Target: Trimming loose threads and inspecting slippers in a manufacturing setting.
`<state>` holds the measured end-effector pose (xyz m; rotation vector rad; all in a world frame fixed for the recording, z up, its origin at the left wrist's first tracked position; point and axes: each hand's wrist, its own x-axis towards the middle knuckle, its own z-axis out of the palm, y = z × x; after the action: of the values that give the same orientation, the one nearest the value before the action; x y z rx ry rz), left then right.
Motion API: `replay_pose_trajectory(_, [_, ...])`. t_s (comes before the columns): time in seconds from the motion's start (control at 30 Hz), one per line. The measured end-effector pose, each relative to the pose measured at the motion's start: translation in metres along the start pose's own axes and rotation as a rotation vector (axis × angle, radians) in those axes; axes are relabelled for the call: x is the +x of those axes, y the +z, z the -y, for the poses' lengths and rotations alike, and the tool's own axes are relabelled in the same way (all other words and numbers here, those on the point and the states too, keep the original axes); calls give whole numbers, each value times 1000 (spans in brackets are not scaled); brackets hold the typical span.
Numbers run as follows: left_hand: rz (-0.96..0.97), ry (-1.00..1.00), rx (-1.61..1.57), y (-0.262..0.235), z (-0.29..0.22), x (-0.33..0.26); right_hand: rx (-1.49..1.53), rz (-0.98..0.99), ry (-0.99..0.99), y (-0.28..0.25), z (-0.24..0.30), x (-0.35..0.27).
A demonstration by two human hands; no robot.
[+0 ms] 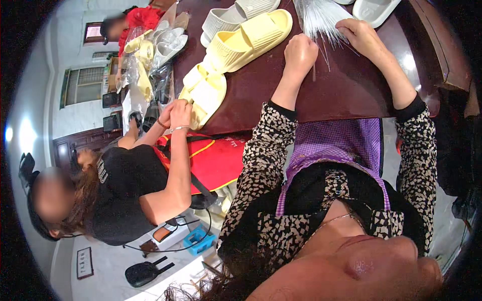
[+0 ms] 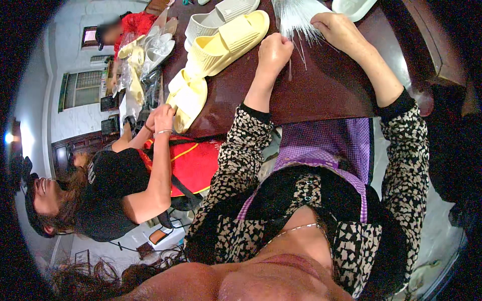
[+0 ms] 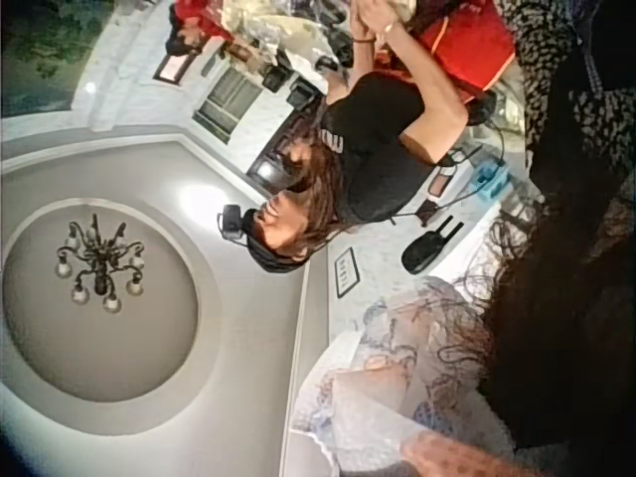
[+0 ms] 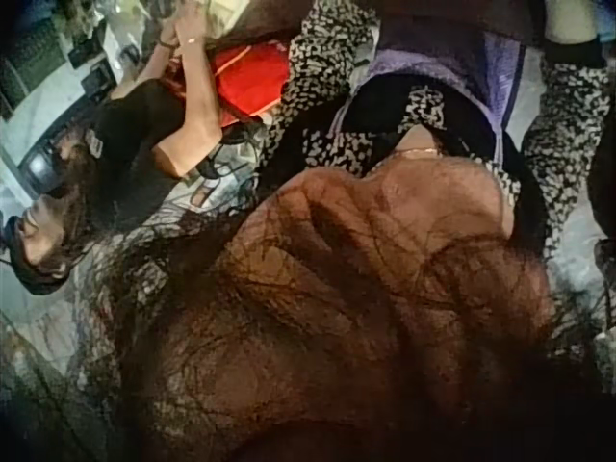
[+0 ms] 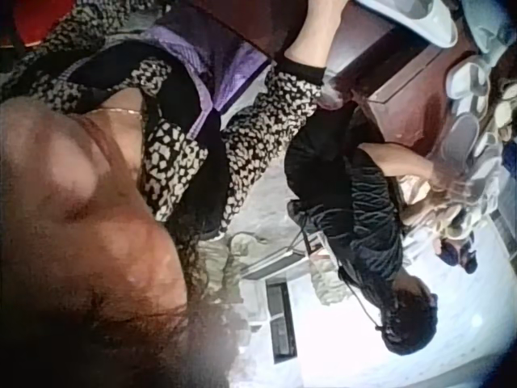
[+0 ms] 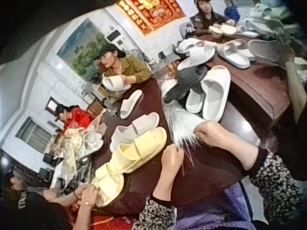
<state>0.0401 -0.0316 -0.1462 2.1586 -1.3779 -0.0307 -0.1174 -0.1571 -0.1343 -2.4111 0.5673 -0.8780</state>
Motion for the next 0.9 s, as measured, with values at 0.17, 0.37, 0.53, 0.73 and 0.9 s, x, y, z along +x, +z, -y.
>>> replay_pose_trajectory(0.17, [42, 34, -44, -14, -2, -15, -25, -15, 4, 0, -5, -1])
replay_pose_trajectory(0.37, [49, 74, -56, -21, -7, -30, -15, -11, -1, -1, -3, 0])
replay_pose_trajectory(0.53, [57, 108, -31, -12, 2, -30, -17, -55, -25, 5, -12, -1])
replay_pose_trajectory(0.73, [35, 95, 13, -8, 4, -30, 38, -160, -165, 6, -4, 2])
replay_pose_trajectory(0.9, [-28, 56, 54, -9, 6, -28, -82, -47, -344, 14, 19, 7])
